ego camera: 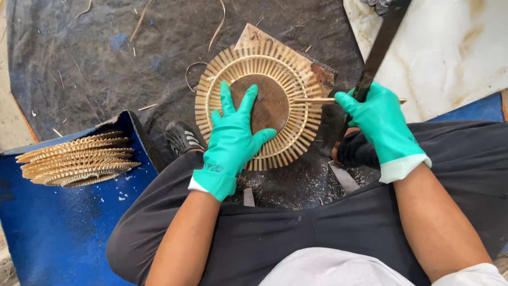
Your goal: The person is shaving or smoothing the wooden slats of a circular bamboo object using a knife.
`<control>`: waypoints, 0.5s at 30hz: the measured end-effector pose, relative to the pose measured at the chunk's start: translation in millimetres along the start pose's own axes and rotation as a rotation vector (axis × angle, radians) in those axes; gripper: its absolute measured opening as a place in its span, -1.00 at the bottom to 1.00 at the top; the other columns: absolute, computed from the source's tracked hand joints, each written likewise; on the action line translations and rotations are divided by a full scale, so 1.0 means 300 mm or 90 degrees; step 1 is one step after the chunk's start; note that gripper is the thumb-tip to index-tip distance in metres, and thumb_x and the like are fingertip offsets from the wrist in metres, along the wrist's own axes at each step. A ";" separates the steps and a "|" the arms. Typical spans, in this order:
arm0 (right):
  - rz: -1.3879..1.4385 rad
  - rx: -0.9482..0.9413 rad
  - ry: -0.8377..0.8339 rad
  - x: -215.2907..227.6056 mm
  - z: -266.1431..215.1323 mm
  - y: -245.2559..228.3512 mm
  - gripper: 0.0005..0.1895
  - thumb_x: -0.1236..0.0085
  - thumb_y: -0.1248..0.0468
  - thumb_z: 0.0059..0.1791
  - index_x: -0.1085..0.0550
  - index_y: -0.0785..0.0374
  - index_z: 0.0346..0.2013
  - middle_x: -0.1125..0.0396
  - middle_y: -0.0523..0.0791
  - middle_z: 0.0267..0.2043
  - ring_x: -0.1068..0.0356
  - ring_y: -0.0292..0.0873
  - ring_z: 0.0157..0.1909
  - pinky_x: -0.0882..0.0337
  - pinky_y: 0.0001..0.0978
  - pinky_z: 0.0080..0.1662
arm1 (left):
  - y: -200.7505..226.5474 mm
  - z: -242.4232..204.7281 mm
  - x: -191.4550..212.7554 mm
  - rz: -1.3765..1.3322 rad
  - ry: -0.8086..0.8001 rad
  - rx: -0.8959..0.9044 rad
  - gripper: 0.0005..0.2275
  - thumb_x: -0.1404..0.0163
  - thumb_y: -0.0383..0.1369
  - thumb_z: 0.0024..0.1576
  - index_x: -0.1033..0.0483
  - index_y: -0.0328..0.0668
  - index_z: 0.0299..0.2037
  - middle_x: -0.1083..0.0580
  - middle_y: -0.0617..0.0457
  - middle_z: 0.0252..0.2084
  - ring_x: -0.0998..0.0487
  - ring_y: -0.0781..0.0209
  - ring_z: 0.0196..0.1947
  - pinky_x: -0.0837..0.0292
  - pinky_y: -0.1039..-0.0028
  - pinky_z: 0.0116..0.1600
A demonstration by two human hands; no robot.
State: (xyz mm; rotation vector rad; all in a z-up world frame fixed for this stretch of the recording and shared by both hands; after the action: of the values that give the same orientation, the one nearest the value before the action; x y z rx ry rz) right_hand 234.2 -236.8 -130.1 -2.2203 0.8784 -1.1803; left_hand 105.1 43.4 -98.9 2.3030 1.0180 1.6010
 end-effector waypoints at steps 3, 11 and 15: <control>-0.082 0.060 -0.007 -0.030 0.010 -0.005 -0.62 -0.36 0.08 -0.02 -0.52 0.37 -0.23 -0.47 -0.09 -0.40 -0.45 -0.24 -0.43 -0.43 -0.35 -0.35 | 0.004 0.011 0.008 0.013 -0.005 -0.008 -0.06 -0.41 -0.04 -0.15 -0.10 0.36 0.45 0.32 -0.26 0.55 -0.02 -0.76 0.34 -0.21 -0.18 0.32; -0.043 0.009 -0.023 -0.018 -0.008 -0.025 -0.63 -0.35 0.09 -0.02 -0.51 0.37 -0.24 -0.44 -0.06 -0.42 -0.42 -0.23 -0.45 -0.45 -0.33 -0.39 | -0.002 0.017 0.006 0.001 -0.055 0.006 -0.09 -0.39 -0.10 -0.16 -0.11 0.45 0.44 0.33 -0.16 0.57 0.08 -0.72 0.41 -0.19 -0.15 0.34; 0.017 0.027 -0.019 -0.005 -0.006 -0.028 -0.66 -0.34 0.11 -0.01 -0.53 0.36 -0.22 -0.46 -0.07 -0.39 -0.41 -0.26 -0.44 -0.45 -0.35 -0.38 | -0.011 -0.003 -0.004 0.004 -0.039 -0.002 -0.09 -0.39 -0.11 -0.14 -0.10 0.44 0.45 0.35 -0.21 0.56 0.11 -0.75 0.39 -0.07 -0.17 0.41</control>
State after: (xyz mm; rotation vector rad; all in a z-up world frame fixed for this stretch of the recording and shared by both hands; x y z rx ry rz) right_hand 234.8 -230.1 -124.4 -2.1799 0.8616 -1.1405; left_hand 102.6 45.0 -101.1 2.3406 0.9934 1.5232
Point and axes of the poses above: each hand's wrist, its own z-axis towards the middle knuckle, its own x-axis out of the back of the hand, y = z × x, the point moved 10 cm from there along z, towards the middle knuckle
